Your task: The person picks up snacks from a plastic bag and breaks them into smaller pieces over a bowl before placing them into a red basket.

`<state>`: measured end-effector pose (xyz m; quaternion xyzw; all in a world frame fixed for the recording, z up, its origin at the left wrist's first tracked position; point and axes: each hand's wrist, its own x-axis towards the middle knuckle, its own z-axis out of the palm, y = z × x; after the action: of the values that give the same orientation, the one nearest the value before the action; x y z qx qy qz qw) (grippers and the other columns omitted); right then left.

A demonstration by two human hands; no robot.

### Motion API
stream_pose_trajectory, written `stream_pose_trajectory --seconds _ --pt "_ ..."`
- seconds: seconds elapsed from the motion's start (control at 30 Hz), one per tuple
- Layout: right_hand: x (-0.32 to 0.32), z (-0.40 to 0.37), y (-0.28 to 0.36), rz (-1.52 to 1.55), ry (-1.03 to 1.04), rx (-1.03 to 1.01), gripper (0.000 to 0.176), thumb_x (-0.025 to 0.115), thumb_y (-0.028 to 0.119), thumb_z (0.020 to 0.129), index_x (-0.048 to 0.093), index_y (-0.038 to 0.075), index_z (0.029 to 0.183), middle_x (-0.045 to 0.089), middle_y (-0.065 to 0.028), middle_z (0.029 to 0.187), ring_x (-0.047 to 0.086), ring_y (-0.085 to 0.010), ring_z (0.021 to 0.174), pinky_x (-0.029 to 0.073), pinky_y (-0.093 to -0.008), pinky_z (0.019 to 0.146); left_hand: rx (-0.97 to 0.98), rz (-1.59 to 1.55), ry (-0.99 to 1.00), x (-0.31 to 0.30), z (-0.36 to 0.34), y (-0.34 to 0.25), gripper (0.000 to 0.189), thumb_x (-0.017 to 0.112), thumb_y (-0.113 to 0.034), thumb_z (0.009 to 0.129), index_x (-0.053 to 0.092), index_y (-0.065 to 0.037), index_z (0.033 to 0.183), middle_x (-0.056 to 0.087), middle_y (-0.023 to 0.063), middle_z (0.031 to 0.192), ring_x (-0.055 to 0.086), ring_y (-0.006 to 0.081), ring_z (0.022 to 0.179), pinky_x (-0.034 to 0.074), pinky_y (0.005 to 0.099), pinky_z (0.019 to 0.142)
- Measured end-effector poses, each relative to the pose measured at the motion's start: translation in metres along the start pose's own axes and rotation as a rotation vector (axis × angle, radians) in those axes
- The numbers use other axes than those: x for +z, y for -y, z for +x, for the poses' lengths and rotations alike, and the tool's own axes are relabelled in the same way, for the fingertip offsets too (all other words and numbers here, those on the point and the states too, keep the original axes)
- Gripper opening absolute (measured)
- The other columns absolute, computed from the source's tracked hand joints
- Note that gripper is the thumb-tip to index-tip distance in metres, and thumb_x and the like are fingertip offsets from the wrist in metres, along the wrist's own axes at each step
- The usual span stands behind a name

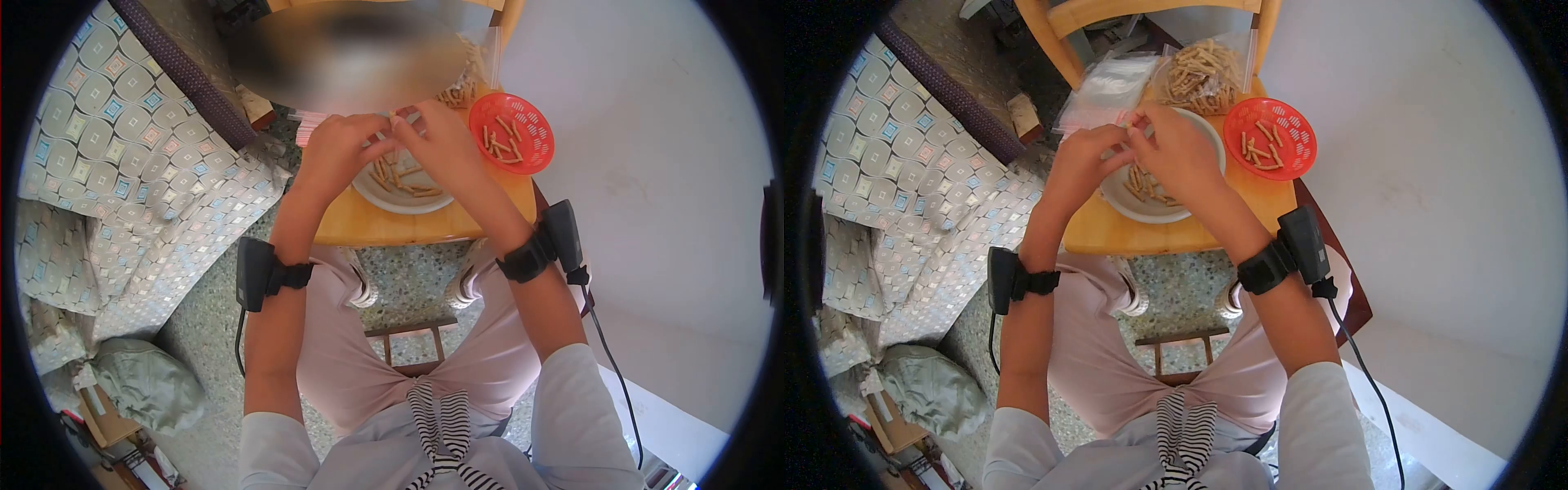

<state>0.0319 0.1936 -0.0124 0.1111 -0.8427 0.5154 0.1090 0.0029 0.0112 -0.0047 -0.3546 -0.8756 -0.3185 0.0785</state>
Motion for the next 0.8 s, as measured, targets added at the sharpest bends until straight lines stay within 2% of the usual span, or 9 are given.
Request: stream_pose_trajectory --seconds 0.07,0.23,0.3,0.4,0.47,0.5,0.57,0.67,0.8 --pt "-0.004 -0.001 0.009 -0.002 -0.055 -0.047 0.022 0.065 0.022 0.09 0.063 0.009 0.108 0.07 -0.0097 0.092 0.067 -0.0276 0.078 0.052 -0.0389 0.07 -0.037 -0.017 -0.054 0.001 0.0 -0.003 0.021 0.076 -0.024 0.084 0.071 -0.009 0.098 0.071 0.006 0.089 0.069 0.0259 0.077 0.052 0.0357 0.067" --pt "-0.012 -0.004 0.022 -0.08 -0.109 -0.045 0.02 0.066 0.021 0.088 0.063 0.009 0.104 0.07 -0.0082 0.091 0.067 -0.025 0.074 0.052 -0.0375 0.068 -0.066 -0.047 -0.212 -0.003 0.004 -0.008 0.017 0.074 -0.019 0.086 0.072 -0.009 0.099 0.07 0.0043 0.09 0.068 0.0199 0.074 0.052 0.0312 0.065" --pt "-0.013 -0.005 0.022 -0.11 -0.12 -0.048 0.02 0.066 0.021 0.088 0.063 0.009 0.104 0.07 -0.0079 0.09 0.067 -0.0247 0.074 0.052 -0.0374 0.067 -0.11 -0.195 -0.259 -0.009 0.005 -0.009 0.018 0.075 -0.015 0.085 0.073 -0.009 0.101 0.07 0.003 0.091 0.067 0.016 0.073 0.052 0.0287 0.065" --pt "-0.013 -0.007 0.017 -0.116 -0.123 -0.04 0.017 0.064 0.018 0.09 0.062 0.009 0.105 0.07 -0.0097 0.091 0.067 -0.0296 0.075 0.052 -0.0403 0.067 -0.084 -0.187 -0.26 -0.017 0.005 -0.015 0.018 0.076 -0.012 0.084 0.073 -0.008 0.101 0.069 0.0021 0.092 0.067 0.0135 0.073 0.052 0.0269 0.064" --pt "-0.008 -0.007 0.006 -0.159 -0.077 -0.203 0.019 0.062 0.016 0.092 0.061 0.007 0.109 0.07 -0.0145 0.093 0.067 -0.0367 0.08 0.052 -0.0454 0.067 -0.05 -0.209 -0.248 -0.017 0.001 -0.027 0.016 0.077 -0.012 0.084 0.073 -0.007 0.1 0.069 0.0018 0.091 0.066 0.0128 0.072 0.052 0.0261 0.063" --pt "-0.004 -0.008 0.003 -0.158 -0.079 -0.204 0.019 0.062 0.016 0.092 0.061 0.007 0.109 0.07 -0.0145 0.093 0.067 -0.0367 0.08 0.052 -0.0454 0.067 -0.013 -0.232 -0.24 -0.017 0.002 -0.03 0.015 0.077 -0.012 0.084 0.073 -0.007 0.098 0.068 0.0015 0.091 0.065 0.0121 0.071 0.051 0.0254 0.063" --pt "0.005 -0.011 -0.005 -0.232 0.118 -0.151 0.023 0.06 0.017 0.094 0.058 0.004 0.114 0.069 -0.0192 0.095 0.066 -0.0416 0.085 0.051 -0.0496 0.068 -0.015 -0.26 -0.22 -0.017 0.001 -0.032 0.015 0.077 -0.012 0.084 0.073 -0.006 0.097 0.068 0.0017 0.09 0.064 0.0119 0.07 0.051 0.0253 0.063" --pt "0.002 -0.013 0.0 -0.241 0.138 -0.182 0.029 0.059 0.021 0.096 0.055 0.003 0.118 0.069 -0.0206 0.094 0.067 -0.0407 0.086 0.051 -0.05 0.068 -0.037 -0.274 -0.181 -0.019 -0.001 -0.031 0.014 0.077 -0.012 0.085 0.073 -0.006 0.096 0.067 0.0021 0.088 0.063 0.0118 0.069 0.051 0.0255 0.063" --pt "-0.002 -0.01 0.003 -0.334 0.139 -0.198 0.026 0.057 0.023 0.098 0.055 0.006 0.118 0.069 -0.0198 0.093 0.067 -0.0405 0.085 0.051 -0.0498 0.068 -0.013 -0.229 -0.191 -0.02 0.0 -0.029 0.014 0.076 -0.012 0.085 0.071 -0.005 0.097 0.067 0.0026 0.088 0.064 0.0135 0.068 0.051 0.026 0.063"
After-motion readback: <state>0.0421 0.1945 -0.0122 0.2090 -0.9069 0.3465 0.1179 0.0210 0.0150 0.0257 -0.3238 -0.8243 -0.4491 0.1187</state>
